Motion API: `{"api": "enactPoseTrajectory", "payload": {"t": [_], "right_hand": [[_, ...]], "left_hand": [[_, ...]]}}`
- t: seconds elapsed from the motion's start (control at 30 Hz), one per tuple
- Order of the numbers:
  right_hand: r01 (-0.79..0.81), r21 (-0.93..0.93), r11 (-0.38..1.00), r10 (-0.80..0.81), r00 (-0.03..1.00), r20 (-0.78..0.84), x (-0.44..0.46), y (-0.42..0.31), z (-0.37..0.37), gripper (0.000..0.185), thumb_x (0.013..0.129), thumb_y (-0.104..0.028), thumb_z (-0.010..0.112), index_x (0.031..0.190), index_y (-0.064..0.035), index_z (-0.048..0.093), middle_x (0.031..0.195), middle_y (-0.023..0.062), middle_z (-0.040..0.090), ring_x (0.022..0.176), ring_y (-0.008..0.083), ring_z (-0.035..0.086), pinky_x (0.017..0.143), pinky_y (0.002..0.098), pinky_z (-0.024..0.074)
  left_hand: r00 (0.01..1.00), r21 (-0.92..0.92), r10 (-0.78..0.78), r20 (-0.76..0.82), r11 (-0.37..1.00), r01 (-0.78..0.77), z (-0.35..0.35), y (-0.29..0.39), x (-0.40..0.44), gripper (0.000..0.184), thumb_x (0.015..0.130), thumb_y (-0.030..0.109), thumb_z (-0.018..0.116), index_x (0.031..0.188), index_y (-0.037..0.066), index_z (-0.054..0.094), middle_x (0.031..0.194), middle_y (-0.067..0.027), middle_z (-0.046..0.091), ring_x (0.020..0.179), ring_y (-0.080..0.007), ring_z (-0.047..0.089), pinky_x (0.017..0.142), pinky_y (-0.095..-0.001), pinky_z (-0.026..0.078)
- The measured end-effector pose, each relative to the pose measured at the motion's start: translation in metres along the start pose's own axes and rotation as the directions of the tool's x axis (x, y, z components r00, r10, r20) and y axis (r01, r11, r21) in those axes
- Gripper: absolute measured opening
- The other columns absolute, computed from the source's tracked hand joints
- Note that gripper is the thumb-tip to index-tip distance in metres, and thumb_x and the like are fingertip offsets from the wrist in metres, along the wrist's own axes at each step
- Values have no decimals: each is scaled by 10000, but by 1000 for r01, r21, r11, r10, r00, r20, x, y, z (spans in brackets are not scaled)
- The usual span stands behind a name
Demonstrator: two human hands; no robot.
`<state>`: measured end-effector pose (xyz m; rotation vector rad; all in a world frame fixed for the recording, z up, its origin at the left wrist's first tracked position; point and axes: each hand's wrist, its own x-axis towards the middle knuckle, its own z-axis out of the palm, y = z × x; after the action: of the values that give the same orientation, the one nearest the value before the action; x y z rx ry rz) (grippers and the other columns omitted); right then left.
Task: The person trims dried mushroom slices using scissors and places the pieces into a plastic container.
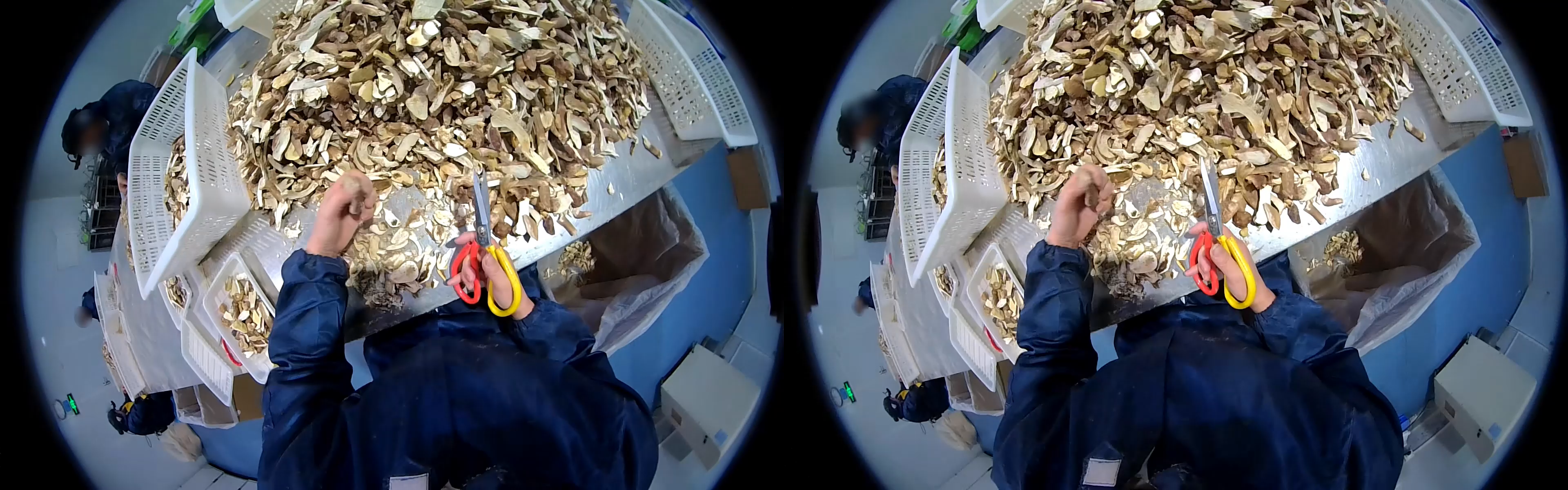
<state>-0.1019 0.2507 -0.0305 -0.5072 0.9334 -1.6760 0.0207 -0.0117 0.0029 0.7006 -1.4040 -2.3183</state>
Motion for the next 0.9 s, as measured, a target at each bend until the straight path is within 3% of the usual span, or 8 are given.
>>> {"api": "enactPoseTrajectory", "payload": {"t": [0.07, 0.17, 0.27, 0.47, 0.6, 0.67, 0.7, 0.9], "right_hand": [[13, -24, 1000, -13, 1000, 0, 0, 0, 0, 535, 958, -406, 481, 1254, 34, 414, 735, 15, 477, 673, 94, 499, 741, 343, 545], [22, -34, 999, -21, 1000, 9, 0, 1, 1, 540, 953, -411, 489, 1248, 36, 413, 734, 17, 477, 673, 94, 498, 736, 342, 543], [31, -29, 999, -30, 999, 9, 0, 2, 0, 533, 952, -406, 494, 1246, 31, 415, 734, 19, 479, 671, 93, 497, 732, 340, 541], [37, -3, 999, -37, 999, 16, -1, 5, -2, 509, 954, -386, 499, 1252, 18, 415, 731, 23, 482, 669, 93, 499, 731, 339, 540], [25, -6, 1000, -25, 1000, 16, -1, 4, -2, 501, 955, -373, 503, 1254, 19, 414, 734, 23, 483, 671, 94, 503, 733, 340, 542], [6, -14, 1000, -6, 1000, 7, 0, 2, -1, 493, 954, -366, 505, 1251, 17, 416, 735, 24, 484, 676, 95, 505, 735, 339, 542], [-5, -19, 1000, 5, 1000, 4, 0, 1, 0, 489, 954, -362, 506, 1250, 16, 417, 736, 24, 484, 678, 95, 506, 736, 338, 543], [-85, -196, 977, 81, 996, -29, -4, -13, 15, 424, 943, -286, 547, 1244, -1, 461, 737, 22, 523, 664, 89, 537, 641, 265, 522]], "left_hand": [[992, -249, 31, -122, 967, -61, 10, 9, -8, 180, 846, 190, 639, 956, 64, 574, 717, 4, 545, 561, -63, 462, 477, -195, 349], [998, 200, -4, -58, 980, 16, -4, 6, 3, 100, 863, 154, 612, 929, 80, 596, 733, 10, 545, 598, -59, 480, 507, -181, 357], [974, 836, 218, 59, 523, -167, 28, 3, 14, 97, 819, 99, 613, 901, 49, 620, 786, -94, 613, 739, -216, 619, 611, -314, 477], [955, 969, 183, 233, -121, -214, 42, -18, 27, 236, 799, 84, 622, 1027, 27, 625, 847, -158, 625, 799, -326, 620, 728, -394, 509], [881, 856, 445, 163, 380, -351, 33, -12, 23, 140, 855, 103, 614, 972, 32, 587, 720, -67, 584, 635, -170, 581, 515, -292, 440], [988, 318, 121, -95, 944, -85, 27, -2, 9, 143, 887, 98, 581, 1017, 41, 568, 731, -45, 582, 591, -107, 524, 459, -238, 370], [989, -64, -94, -115, 994, 87, 27, 3, -1, 145, 903, 96, 565, 1039, 46, 558, 736, -34, 581, 569, -75, 496, 431, -211, 335], [987, -320, -91, -131, 946, 45, 37, 0, -29, 187, 958, 161, 498, 1108, 50, 507, 922, -100, 592, 566, -53, 435, 417, -163, 259]]}}
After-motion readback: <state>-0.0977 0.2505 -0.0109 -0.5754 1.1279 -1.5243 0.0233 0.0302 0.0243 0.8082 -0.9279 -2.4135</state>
